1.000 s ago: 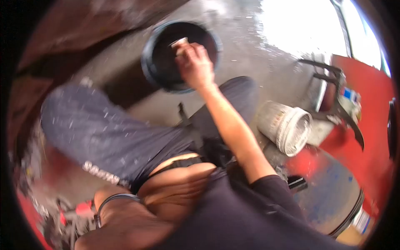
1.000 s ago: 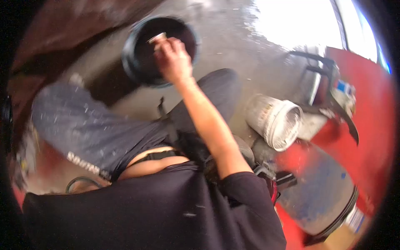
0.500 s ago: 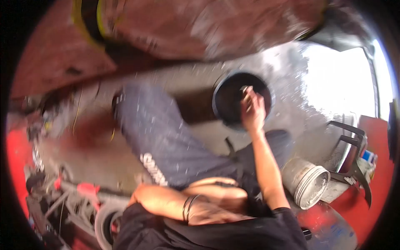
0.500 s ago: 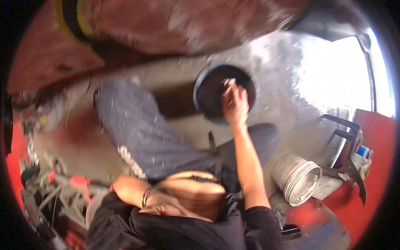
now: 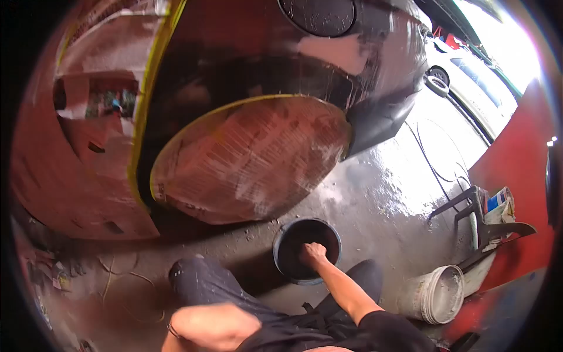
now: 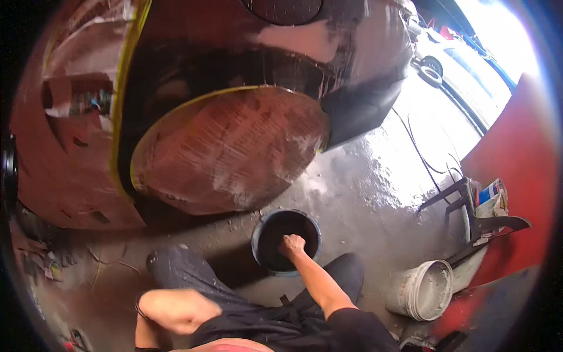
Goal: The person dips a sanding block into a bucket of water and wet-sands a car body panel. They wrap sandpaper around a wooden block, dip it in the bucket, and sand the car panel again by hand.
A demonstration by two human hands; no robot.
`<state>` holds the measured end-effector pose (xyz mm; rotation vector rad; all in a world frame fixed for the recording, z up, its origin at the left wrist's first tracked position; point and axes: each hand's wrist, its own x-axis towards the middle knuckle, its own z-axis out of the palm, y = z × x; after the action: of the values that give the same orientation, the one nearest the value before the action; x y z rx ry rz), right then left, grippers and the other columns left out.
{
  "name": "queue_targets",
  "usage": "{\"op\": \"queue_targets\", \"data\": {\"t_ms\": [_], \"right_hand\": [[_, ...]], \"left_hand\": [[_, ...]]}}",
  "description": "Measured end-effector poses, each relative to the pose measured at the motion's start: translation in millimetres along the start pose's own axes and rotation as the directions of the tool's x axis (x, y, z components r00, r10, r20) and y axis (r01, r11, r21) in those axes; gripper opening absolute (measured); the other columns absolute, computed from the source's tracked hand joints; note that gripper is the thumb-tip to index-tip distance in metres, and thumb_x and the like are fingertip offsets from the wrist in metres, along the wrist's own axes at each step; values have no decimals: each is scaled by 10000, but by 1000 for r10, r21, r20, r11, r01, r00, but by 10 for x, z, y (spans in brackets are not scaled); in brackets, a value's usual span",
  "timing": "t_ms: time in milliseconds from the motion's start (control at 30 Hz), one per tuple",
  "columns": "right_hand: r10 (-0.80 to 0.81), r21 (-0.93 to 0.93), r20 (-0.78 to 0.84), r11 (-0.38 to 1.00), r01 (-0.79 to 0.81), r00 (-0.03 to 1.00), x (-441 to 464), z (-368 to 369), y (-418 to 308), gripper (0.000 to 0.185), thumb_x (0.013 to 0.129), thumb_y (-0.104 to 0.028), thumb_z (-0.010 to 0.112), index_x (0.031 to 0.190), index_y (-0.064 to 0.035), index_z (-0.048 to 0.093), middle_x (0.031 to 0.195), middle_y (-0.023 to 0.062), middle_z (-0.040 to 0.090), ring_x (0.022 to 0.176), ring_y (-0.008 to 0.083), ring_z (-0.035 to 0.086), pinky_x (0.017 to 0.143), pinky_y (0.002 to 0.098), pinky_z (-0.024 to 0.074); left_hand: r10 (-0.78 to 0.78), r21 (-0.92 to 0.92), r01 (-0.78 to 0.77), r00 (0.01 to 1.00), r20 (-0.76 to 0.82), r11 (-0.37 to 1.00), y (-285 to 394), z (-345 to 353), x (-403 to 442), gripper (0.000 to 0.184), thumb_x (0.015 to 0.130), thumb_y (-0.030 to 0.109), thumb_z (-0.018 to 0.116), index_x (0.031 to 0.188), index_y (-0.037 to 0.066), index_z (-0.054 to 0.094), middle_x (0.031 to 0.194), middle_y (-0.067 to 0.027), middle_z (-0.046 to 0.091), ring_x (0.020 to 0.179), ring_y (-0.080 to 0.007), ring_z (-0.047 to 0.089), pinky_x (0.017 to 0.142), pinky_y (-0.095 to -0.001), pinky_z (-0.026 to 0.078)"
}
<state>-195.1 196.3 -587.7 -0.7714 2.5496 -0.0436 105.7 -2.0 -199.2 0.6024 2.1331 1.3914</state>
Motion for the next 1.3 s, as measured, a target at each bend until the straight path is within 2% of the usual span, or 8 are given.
{"op": "queue_targets", "data": {"t_ms": [100,233,467,600,833,1000,1233,1300], "right_hand": [[46,90,-177,995,-30,983,-465,-855,-137,453,942,-498,742,1306,-234,796,1190,257,748,1112,432,757,943,526,627],[64,335,-701,909,248,711,-627,-2084,-213,478,990,-385,730,1456,-291,684,1159,280,702,1048,470,727,892,544,608],[90,11,-989,834,552,-115,-689,-4632,-978,541,990,-272,733,1514,-181,638,1259,158,650,1211,363,633,1034,485,540],[288,178,-953,781,598,-92,-551,-4990,-1318,532,994,-288,729,1510,-190,642,1267,160,648,1250,367,607,1061,503,525],[31,-76,-969,907,414,-246,-536,-4911,-1707,514,996,-326,731,1503,-283,665,1269,141,630,1215,348,610,1002,515,534],[412,292,-896,826,481,-164,-212,-5061,-1272,503,984,-288,730,1484,-259,688,1294,159,640,1176,361,617,989,526,529],[71,-90,-923,916,392,-378,-329,-4957,-1486,464,983,-296,752,1444,-249,722,1285,153,713,1209,360,649,1029,505,529],[304,160,-928,848,506,-216,-88,-5059,-891,468,986,-264,731,1448,-190,713,1261,179,685,1193,384,626,1002,497,534]], "left_hand": [[99,579,224,875,-473,784,281,-468,47,311,907,97,791,1217,74,772,1109,-198,778,1068,-373,746,950,-439,606],[577,749,170,538,-615,640,420,-1377,376,319,896,-8,776,1211,42,759,1257,-173,753,1208,-399,706,1040,-480,579],[930,836,538,354,-102,-113,1216,-3261,782,329,1002,26,663,1321,83,724,1372,-112,709,1363,-343,631,1180,-472,489],[922,714,671,375,-97,-198,1253,-3706,845,413,1038,113,642,1448,159,665,1562,-55,597,1514,-286,507,1294,-498,366],[926,716,678,357,-123,-167,1190,-3676,856,423,1066,229,637,1487,187,641,1605,-47,567,1549,-274,468,1311,-511,323],[903,697,677,418,-101,-236,1195,-3633,942,429,1068,336,647,1471,190,642,1560,-36,610,1526,-246,501,1299,-513,302],[860,711,675,469,-203,-200,1328,-3393,942,435,1028,240,637,1429,74,659,1522,-173,618,1516,-368,500,1300,-564,303],[856,716,663,482,-186,-218,1303,-3422,978,422,1040,218,614,1433,71,651,1522,-168,620,1510,-359,508,1302,-557,298]]}}
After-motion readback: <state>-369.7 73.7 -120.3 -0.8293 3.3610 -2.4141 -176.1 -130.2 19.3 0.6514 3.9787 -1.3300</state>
